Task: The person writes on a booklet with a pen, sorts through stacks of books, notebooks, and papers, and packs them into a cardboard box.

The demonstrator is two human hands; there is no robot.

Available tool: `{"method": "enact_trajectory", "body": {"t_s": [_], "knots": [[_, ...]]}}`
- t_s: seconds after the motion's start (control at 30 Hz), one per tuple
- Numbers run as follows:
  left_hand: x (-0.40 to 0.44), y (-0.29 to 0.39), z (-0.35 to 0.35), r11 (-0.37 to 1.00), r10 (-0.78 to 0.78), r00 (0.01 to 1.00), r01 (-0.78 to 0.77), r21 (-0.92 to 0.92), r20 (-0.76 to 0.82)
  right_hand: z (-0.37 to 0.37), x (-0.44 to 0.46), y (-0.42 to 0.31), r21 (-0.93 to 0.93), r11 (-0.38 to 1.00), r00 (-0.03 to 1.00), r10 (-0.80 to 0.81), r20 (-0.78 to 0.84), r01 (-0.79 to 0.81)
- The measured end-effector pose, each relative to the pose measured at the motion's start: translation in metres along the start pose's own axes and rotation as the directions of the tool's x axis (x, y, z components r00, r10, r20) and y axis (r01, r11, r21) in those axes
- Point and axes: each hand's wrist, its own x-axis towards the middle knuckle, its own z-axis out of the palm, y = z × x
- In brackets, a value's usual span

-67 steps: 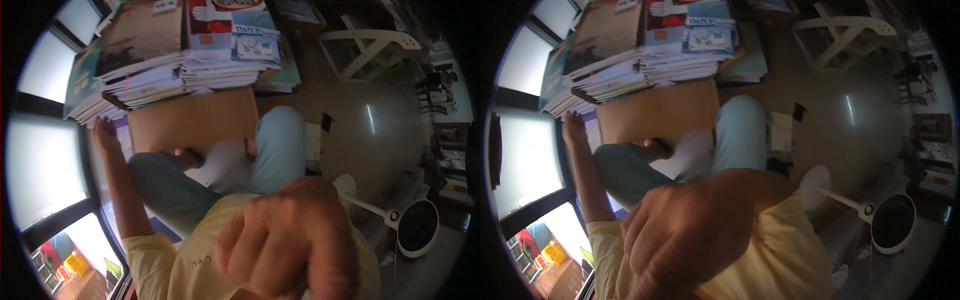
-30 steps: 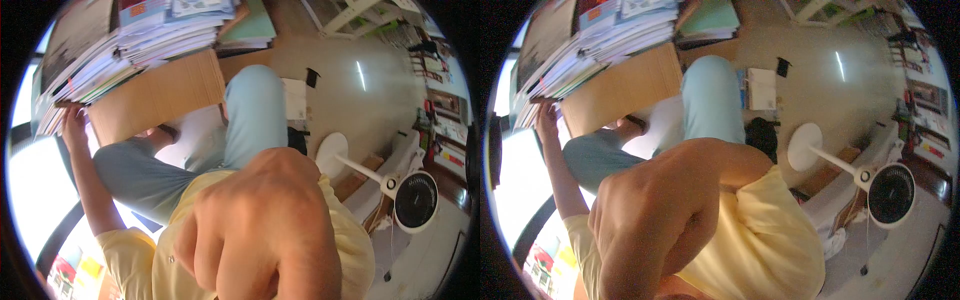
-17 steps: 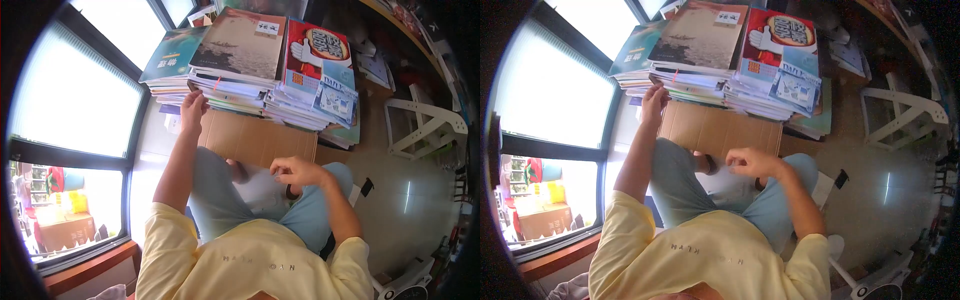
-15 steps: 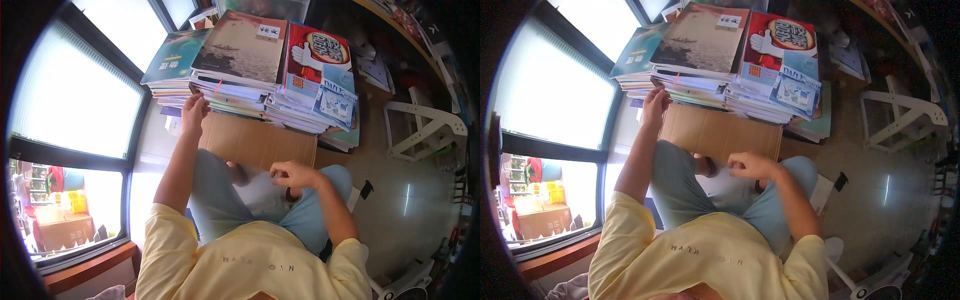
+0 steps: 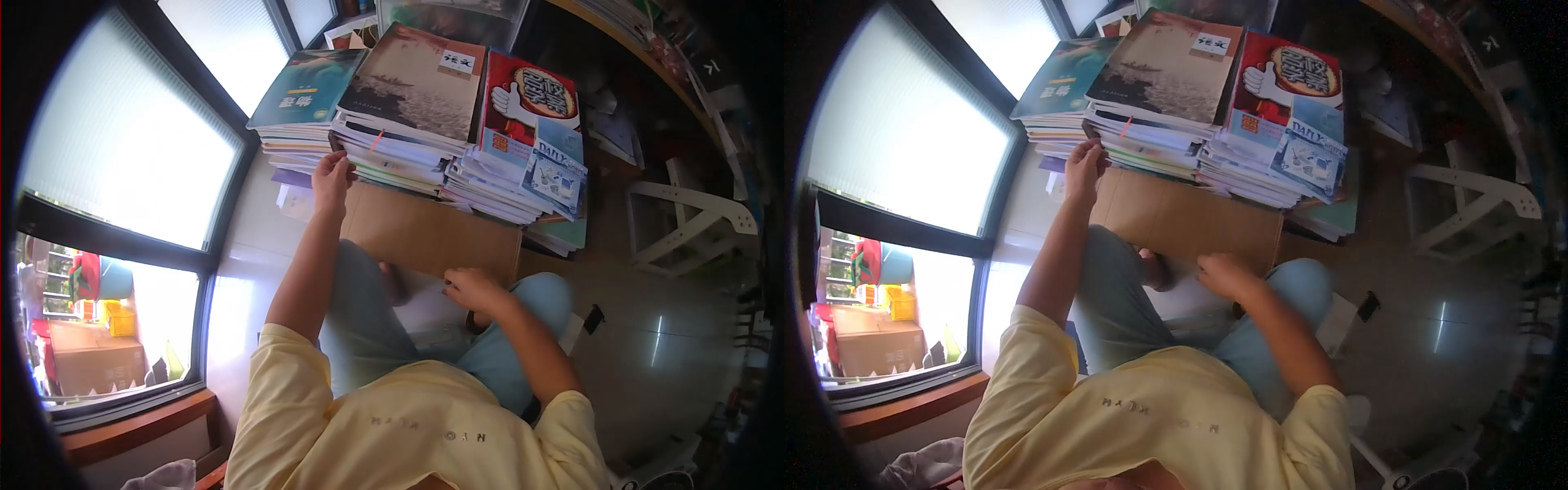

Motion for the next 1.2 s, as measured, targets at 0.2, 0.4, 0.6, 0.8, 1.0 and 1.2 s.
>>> {"method": "enact_trajectory", "body": {"t_s": [0.2,0.4,0.6,0.8,1.0,1.2], "knots": [[-0.006,0.0,0.006,1.0,0.008,1.0,-0.008,0.012,0.015,0.043,-0.001,0.024,-0.084,0.992,0.927,0.116,0.357,-0.092],[-0.008,0.005,0.002,0.998,0.044,0.999,-0.044,-0.048,0.013,0.024,-0.018,-0.004,-0.211,0.971,0.977,0.149,0.15,-0.116],[-0.011,0.005,0.003,0.996,0.02,0.999,-0.017,-0.086,0.038,0.016,-0.012,0.0,-0.051,0.997,0.99,0.066,0.124,-0.06],[-0.01,0.0,0.0,0.999,0.007,0.992,-0.013,0.051,0.123,0.028,0.0,0.014,-0.057,0.991,0.971,0.13,0.2,-0.121],[-0.009,0.003,-0.001,0.992,-0.093,0.984,0.078,0.1,0.152,0.025,0.012,0.023,0.441,0.854,0.948,0.166,0.271,-0.276],[-0.02,0.015,-0.006,0.992,-0.127,0.973,0.12,0.048,0.191,0.01,0.027,0.02,0.105,0.918,0.831,0.292,0.474,-0.383]]}}
